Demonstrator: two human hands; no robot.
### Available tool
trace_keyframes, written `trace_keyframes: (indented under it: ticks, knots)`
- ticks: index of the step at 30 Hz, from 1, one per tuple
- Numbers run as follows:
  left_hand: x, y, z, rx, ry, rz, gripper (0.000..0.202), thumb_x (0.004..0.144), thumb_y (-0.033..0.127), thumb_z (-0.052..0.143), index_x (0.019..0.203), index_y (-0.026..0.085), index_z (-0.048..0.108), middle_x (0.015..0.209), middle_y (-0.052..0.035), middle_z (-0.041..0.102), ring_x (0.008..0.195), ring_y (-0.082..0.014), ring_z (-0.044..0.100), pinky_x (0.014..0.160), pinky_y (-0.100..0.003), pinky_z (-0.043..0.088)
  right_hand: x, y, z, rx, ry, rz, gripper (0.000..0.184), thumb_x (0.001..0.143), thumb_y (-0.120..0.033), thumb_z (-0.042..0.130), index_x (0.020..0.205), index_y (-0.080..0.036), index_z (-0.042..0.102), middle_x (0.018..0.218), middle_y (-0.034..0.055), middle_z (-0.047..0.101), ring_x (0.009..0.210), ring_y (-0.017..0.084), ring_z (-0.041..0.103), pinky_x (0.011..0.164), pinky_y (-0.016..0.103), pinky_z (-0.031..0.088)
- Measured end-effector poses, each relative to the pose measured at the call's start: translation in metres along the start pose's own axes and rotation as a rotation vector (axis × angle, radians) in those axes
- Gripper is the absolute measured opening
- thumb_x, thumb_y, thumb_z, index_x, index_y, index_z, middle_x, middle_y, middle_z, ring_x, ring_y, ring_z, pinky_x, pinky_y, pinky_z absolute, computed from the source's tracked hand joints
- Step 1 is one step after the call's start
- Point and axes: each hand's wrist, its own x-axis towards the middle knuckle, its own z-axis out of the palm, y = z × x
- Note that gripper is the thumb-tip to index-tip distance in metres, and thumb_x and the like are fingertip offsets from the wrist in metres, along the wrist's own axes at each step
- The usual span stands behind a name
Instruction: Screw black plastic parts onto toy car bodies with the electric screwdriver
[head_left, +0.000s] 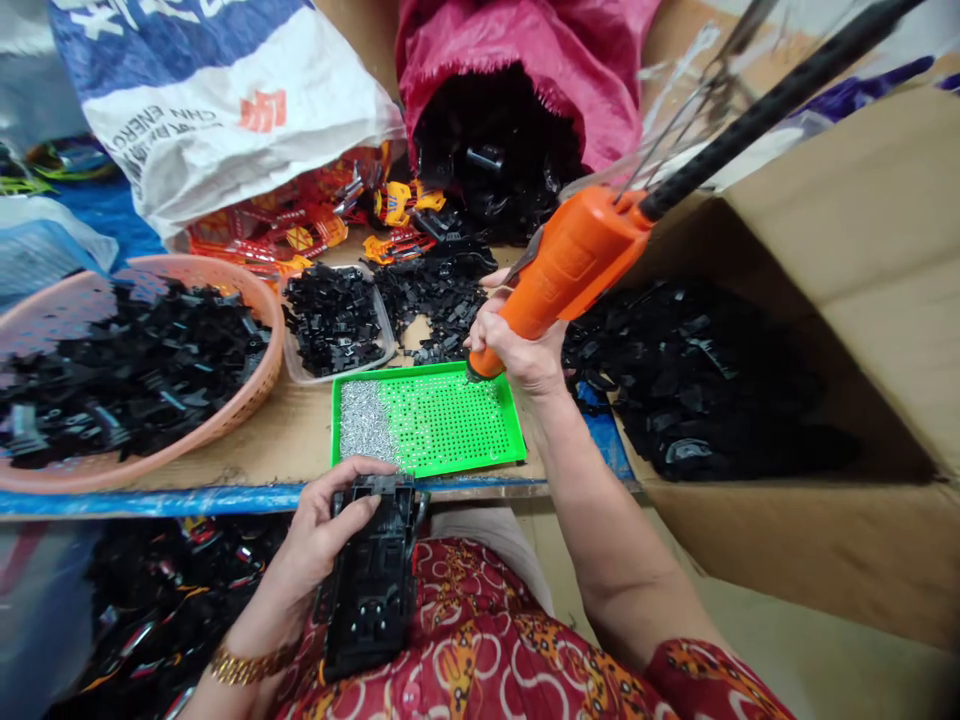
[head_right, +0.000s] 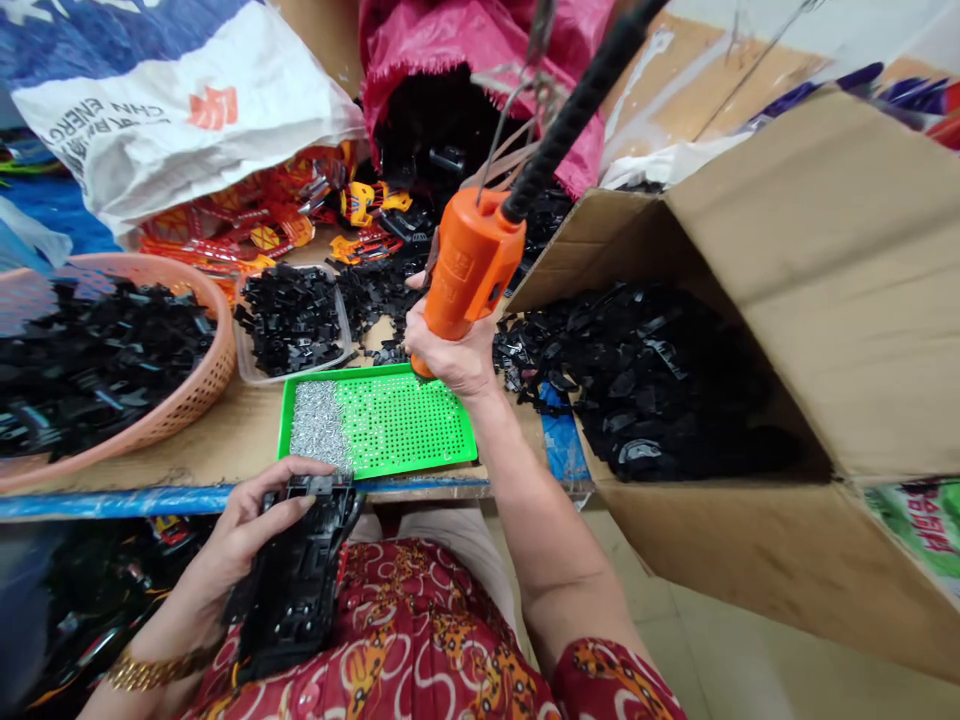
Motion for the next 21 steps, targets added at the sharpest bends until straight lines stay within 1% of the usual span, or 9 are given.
trace_keyframes:
  ticks: [4, 7, 10, 13, 16, 18, 21]
  knots:
    - [0.002, 0.001, 0.007, 0.017, -0.036, 0.03, 0.03, 0.07, 0.032, 0.073, 0.097, 0.019, 0.078, 0.084, -0.0025, 0.073, 0.074, -0.0192, 0.06, 0.068, -0.028, 0.045, -0.01, -0.036, 0.01, 0.091, -0.032, -0.013, 0.037, 0.073, -0.041, 0.08, 0.101, -0.028, 0.059, 0.06, -0.0105, 0.053, 0.045, 0.01, 0.052, 0.051, 0.028, 0.054]
    - [0.0, 0.001, 0.01, -0.016, -0.035, 0.043, 0.03, 0.067, 0.03, 0.071, 0.094, 0.019, 0.078, 0.078, -0.0009, 0.07, 0.071, -0.0181, 0.058, 0.066, -0.028, 0.044, -0.022, -0.06, 0.02, 0.183, -0.078, -0.032, 0.029, 0.076, -0.035, 0.079, 0.099, -0.028, 0.063, 0.059, -0.0092, 0.051, 0.043, 0.01, 0.049, 0.049, 0.027, 0.052]
    - [-0.002, 0.003, 0.012, -0.027, -0.024, 0.041, 0.029, 0.065, 0.029, 0.069, 0.091, 0.019, 0.076, 0.076, 0.0002, 0.067, 0.07, -0.0178, 0.056, 0.065, -0.028, 0.043, -0.036, -0.077, 0.033, 0.235, -0.158, 0.034, 0.028, 0.078, -0.034, 0.079, 0.099, -0.03, 0.061, 0.058, -0.0093, 0.05, 0.043, 0.01, 0.051, 0.049, 0.026, 0.053]
    - [-0.003, 0.003, 0.013, -0.009, -0.041, 0.062, 0.027, 0.067, 0.028, 0.067, 0.09, 0.019, 0.076, 0.076, 0.0006, 0.067, 0.071, -0.018, 0.056, 0.069, -0.03, 0.043, -0.05, -0.085, 0.045, 0.234, -0.233, 0.099, 0.033, 0.079, -0.042, 0.082, 0.1, -0.032, 0.058, 0.056, -0.0098, 0.048, 0.043, 0.011, 0.052, 0.047, 0.027, 0.052]
    - [-0.002, 0.001, 0.014, 0.007, -0.051, 0.132, 0.022, 0.069, 0.027, 0.067, 0.088, 0.019, 0.075, 0.082, -0.0007, 0.07, 0.081, -0.0208, 0.059, 0.078, -0.032, 0.043, -0.062, -0.086, 0.053, 0.231, -0.316, 0.131, 0.033, 0.083, -0.047, 0.079, 0.104, -0.033, 0.058, 0.059, -0.0084, 0.05, 0.046, 0.013, 0.055, 0.049, 0.029, 0.052]
    - [-0.001, -0.001, 0.014, 0.014, -0.053, 0.166, 0.017, 0.069, 0.026, 0.067, 0.084, 0.019, 0.074, 0.083, -0.0008, 0.071, 0.084, -0.0218, 0.059, 0.082, -0.033, 0.043, -0.067, -0.086, 0.054, 0.182, -0.359, 0.156, 0.031, 0.086, -0.049, 0.075, 0.105, -0.033, 0.057, 0.061, -0.0069, 0.051, 0.048, 0.014, 0.055, 0.05, 0.033, 0.054]
    - [0.0, -0.003, 0.014, 0.015, -0.055, 0.178, 0.015, 0.069, 0.023, 0.065, 0.081, 0.019, 0.073, 0.08, 0.0002, 0.071, 0.082, -0.021, 0.059, 0.083, -0.033, 0.042, -0.069, -0.086, 0.052, 0.06, -0.444, 0.187, 0.03, 0.085, -0.051, 0.071, 0.101, -0.03, 0.056, 0.061, -0.0053, 0.048, 0.048, 0.016, 0.051, 0.052, 0.039, 0.055]
